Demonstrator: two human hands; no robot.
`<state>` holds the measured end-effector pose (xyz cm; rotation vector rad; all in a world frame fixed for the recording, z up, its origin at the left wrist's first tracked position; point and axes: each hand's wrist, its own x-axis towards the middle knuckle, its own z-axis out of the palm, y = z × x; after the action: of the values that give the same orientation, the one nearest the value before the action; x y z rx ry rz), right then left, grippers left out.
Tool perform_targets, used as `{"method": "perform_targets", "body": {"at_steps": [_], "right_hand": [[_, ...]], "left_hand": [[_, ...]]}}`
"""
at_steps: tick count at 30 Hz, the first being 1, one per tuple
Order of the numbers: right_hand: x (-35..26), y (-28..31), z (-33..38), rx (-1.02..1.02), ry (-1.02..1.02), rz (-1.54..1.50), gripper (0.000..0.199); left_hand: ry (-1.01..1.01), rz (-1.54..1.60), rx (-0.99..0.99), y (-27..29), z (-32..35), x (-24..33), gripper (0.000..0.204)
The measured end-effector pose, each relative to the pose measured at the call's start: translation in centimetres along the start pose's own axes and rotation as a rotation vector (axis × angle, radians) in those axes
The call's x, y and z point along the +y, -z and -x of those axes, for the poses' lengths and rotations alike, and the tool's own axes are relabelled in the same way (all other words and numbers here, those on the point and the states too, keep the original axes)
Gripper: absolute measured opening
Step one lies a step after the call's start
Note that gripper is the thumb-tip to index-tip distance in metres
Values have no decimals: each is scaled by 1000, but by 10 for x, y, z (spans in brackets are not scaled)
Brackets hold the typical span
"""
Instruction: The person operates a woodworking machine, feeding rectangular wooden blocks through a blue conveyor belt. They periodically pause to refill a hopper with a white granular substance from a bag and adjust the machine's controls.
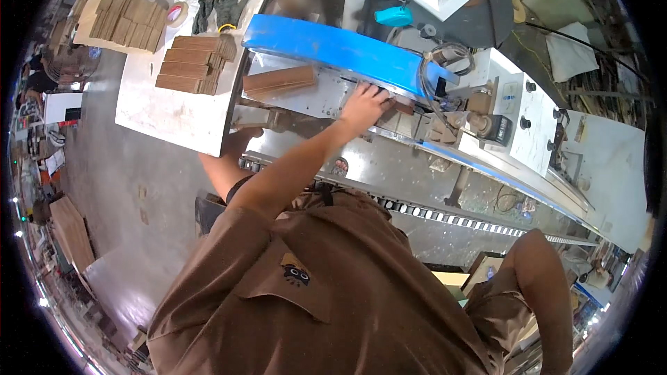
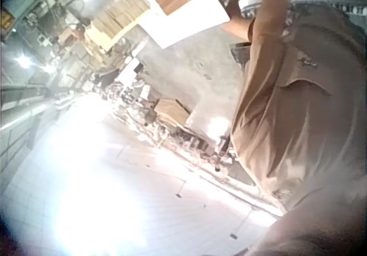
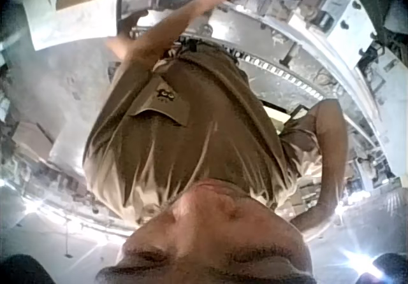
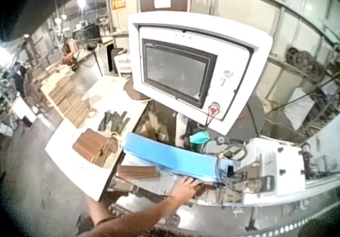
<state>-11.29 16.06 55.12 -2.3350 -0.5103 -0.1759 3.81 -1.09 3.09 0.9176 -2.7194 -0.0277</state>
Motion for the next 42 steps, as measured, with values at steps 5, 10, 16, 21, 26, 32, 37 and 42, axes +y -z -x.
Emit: {"method": "perform_targets", "body": {"at_steps": [5, 10, 16, 21, 26, 32, 37, 42], "right_hand": [[-9, 0, -5, -21, -33, -4, 47], [-32, 10, -15, -75, -50, -28, 53], [-67, 15, -15, -109, -60, -108, 59], [-65, -5, 41, 274, -172, -266, 47], [-21, -59, 133, 946, -1432, 619, 51], [70, -89, 255, 929, -1979, 1119, 75], [118, -112, 276, 1564, -1701, 767, 81], [133, -104, 258, 1128, -2078, 1142, 88]], "left_hand": [[-45, 19, 176, -16, -22, 33, 32], [-56, 111, 177, -33, -47, 62, 23], [-16, 209, 182, -30, -42, 55, 25], [242, 142, 282, 32, 6, 1, 30], [453, 72, 425, 144, 55, -68, 30], [491, 25, 58, 176, 112, -126, 54], [374, -98, 32, 167, 104, -131, 42], [197, 54, 63, 145, 66, -53, 49]]}}
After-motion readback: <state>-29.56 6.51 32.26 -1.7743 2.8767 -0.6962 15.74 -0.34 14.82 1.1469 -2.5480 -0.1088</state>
